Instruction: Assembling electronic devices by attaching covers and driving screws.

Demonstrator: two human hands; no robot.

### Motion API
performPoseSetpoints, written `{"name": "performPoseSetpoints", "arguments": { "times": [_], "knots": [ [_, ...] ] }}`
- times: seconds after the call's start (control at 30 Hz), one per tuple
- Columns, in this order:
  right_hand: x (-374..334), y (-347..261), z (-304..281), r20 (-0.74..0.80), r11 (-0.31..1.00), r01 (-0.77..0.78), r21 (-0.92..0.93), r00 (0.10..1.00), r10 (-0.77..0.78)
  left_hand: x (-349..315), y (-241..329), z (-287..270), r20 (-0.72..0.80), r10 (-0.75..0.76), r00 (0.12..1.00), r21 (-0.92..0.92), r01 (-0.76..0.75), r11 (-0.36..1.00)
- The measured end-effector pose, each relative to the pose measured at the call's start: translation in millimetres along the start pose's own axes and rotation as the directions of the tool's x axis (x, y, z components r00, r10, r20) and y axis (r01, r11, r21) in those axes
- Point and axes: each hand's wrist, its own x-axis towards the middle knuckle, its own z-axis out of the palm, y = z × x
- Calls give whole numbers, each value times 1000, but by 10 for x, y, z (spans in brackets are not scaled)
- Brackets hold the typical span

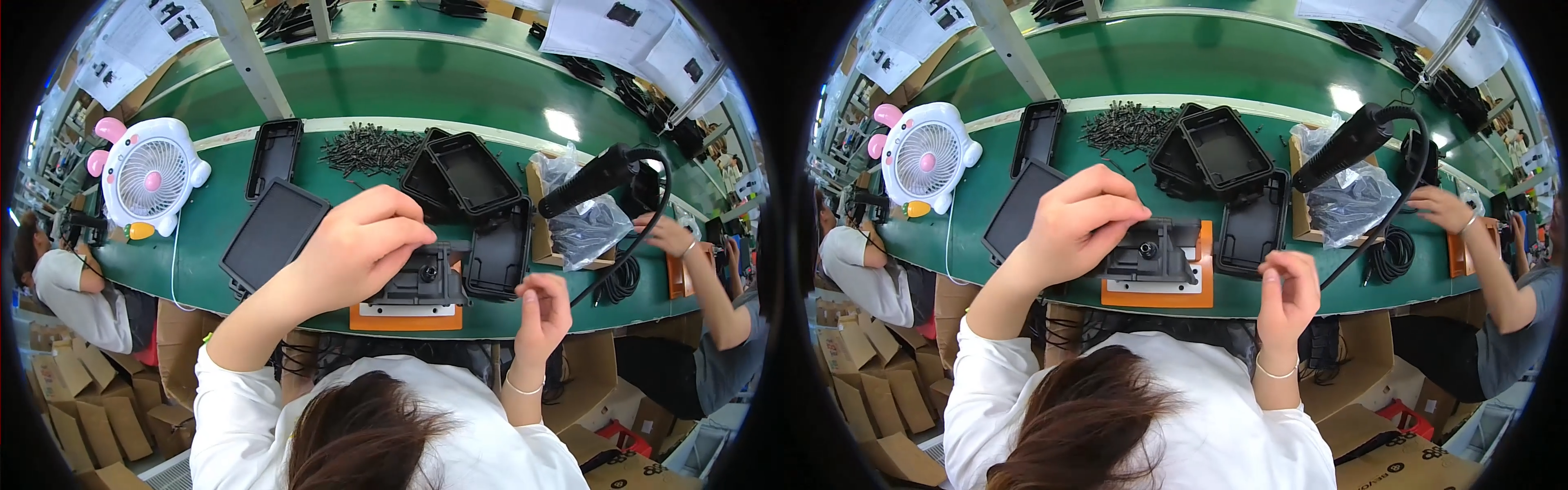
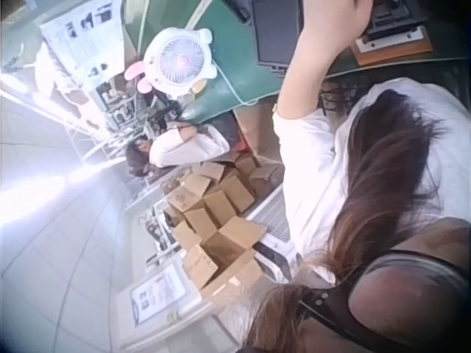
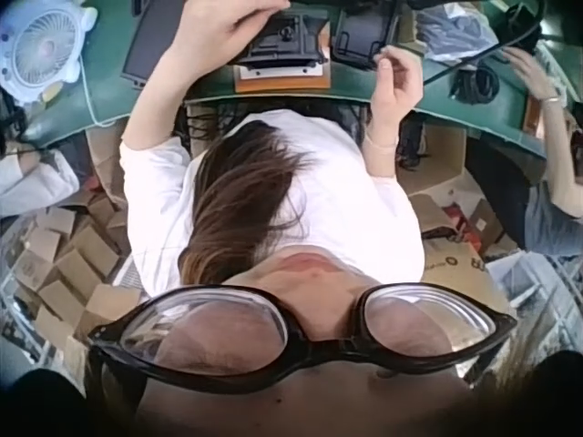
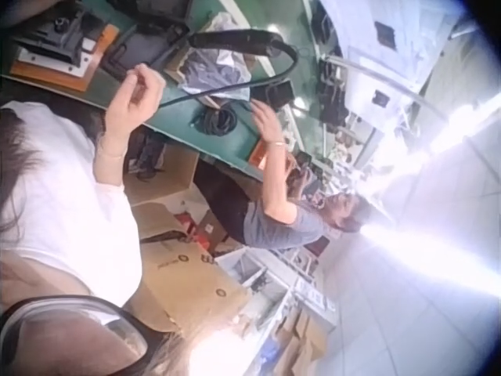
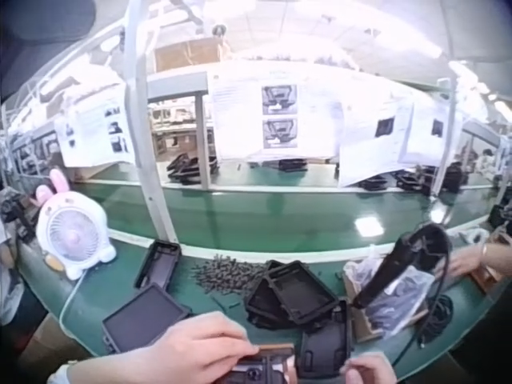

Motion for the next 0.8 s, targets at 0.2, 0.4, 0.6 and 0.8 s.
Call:
{"name": "performPoseSetpoints", "arguments": {
  "times": [0.2, 0.4, 0.6, 0.8],
  "knots": [
    [813, 123, 117, -229, 877, -19, -481, 968, -105, -16, 66, 39, 2, 84, 996, 289, -82, 954],
    [1365, 293, 20, -239, 942, -22, -336, 969, -62, -12, 112, 36, 20, -4, 1000, 196, 0, 981],
    [1290, -68, 156, -144, 967, 254, 23, 958, -249, -117, 22, 73, -33, 4, 999, -24, -5, 1000],
    [1404, -973, 275, -110, 605, 329, 725, 922, -371, -272, -2, 137, -98, -239, 966, -286, 202, 937]
  ]
}}
